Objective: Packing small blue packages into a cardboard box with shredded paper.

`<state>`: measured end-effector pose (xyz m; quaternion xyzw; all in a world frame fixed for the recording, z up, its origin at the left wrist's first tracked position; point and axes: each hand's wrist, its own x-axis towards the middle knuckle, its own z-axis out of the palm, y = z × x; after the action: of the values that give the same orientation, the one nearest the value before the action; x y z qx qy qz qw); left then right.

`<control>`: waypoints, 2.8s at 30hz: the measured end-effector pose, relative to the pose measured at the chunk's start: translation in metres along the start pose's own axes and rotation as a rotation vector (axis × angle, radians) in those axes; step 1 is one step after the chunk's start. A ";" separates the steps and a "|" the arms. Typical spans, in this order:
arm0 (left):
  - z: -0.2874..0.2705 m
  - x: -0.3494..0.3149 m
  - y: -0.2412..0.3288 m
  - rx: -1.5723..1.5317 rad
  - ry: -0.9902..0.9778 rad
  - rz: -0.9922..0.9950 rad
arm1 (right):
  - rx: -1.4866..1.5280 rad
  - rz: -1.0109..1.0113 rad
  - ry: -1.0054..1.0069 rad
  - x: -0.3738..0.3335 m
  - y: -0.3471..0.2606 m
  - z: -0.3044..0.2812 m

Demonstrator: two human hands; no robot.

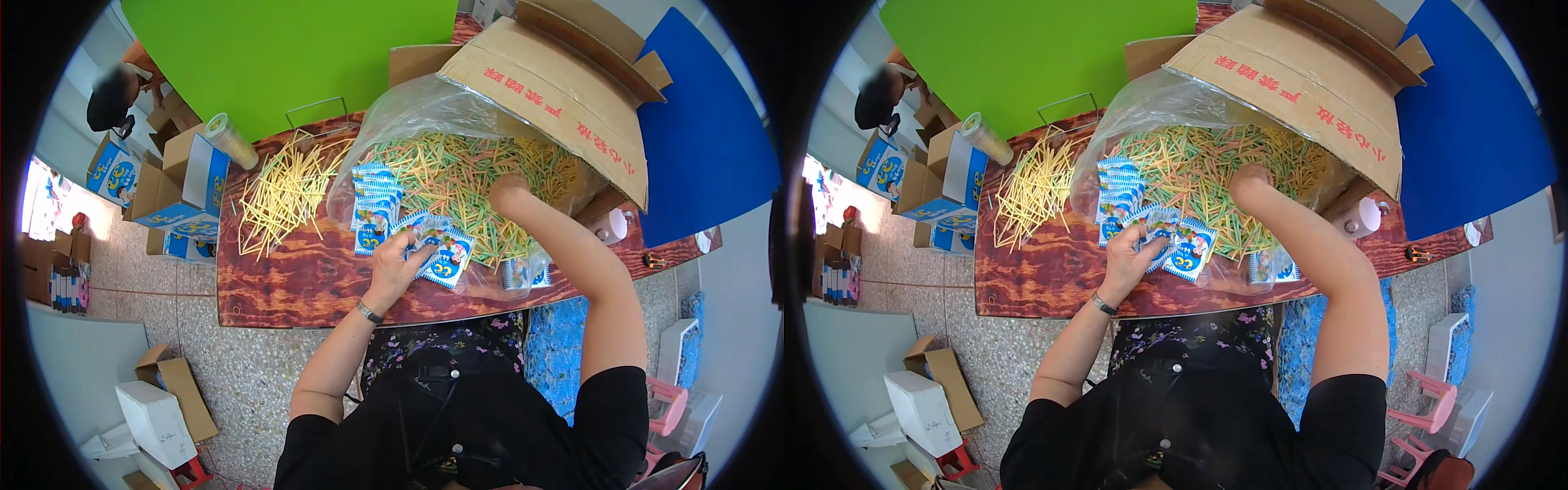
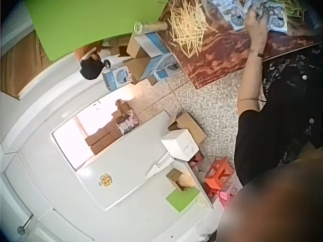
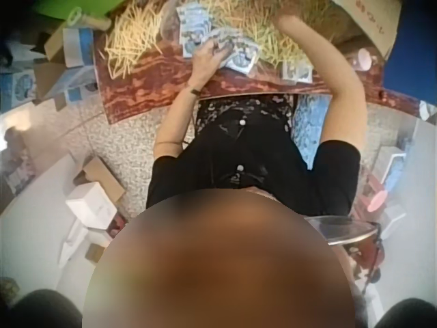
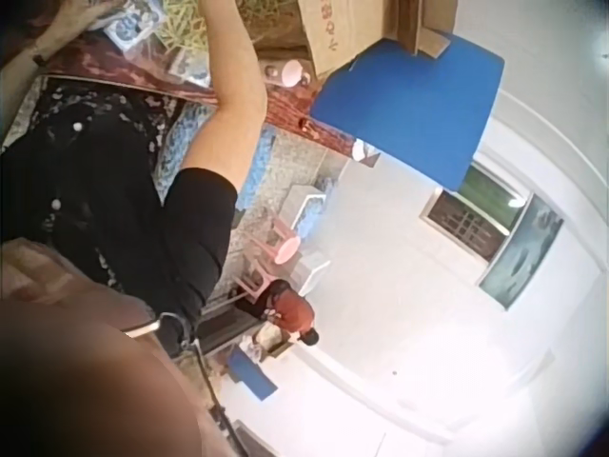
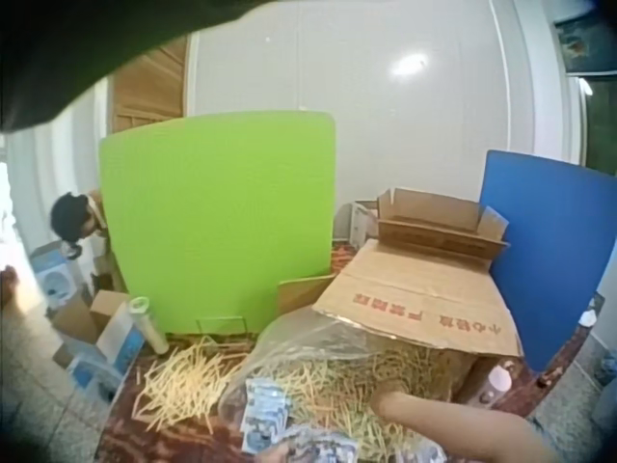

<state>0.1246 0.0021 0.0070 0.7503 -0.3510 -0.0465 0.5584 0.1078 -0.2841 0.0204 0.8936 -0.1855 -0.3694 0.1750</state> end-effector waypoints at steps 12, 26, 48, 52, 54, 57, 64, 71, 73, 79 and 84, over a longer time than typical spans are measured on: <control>0.003 0.016 0.000 0.223 0.172 0.294 | 0.498 -0.730 0.256 -0.134 0.065 -0.082; 0.000 0.021 0.017 0.106 0.217 0.146 | 0.323 -0.697 0.714 -0.160 0.012 -0.093; 0.003 0.022 0.019 0.291 0.238 0.321 | -0.047 -0.529 0.272 -0.167 -0.007 -0.138; 0.002 0.028 0.028 0.292 0.252 0.387 | -0.108 -0.652 0.385 -0.176 -0.014 -0.135; 0.000 0.027 0.022 0.243 0.206 0.314 | 0.146 -0.711 0.465 -0.186 -0.003 -0.143; -0.002 0.024 0.015 0.111 0.177 0.211 | 0.451 -0.878 0.772 -0.179 0.019 -0.129; -0.016 0.013 0.015 0.074 0.132 0.318 | 0.671 -1.012 0.855 -0.147 -0.014 -0.082; -0.051 -0.020 -0.009 0.132 0.063 0.181 | 0.698 -1.038 1.028 -0.129 -0.064 -0.063; -0.065 -0.028 -0.011 0.231 0.125 0.222 | 0.880 -0.969 0.954 -0.121 -0.077 -0.059; -0.098 -0.048 -0.037 0.270 0.188 0.019 | 1.061 -0.760 0.782 -0.048 -0.131 -0.037; -0.077 -0.033 -0.022 -0.010 0.096 0.025 | 1.258 -0.688 0.783 -0.069 -0.111 -0.059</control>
<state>0.1460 0.0864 0.0059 0.7443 -0.3329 -0.0052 0.5790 0.1280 -0.1452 0.0507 0.8959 0.0014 0.1098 -0.4304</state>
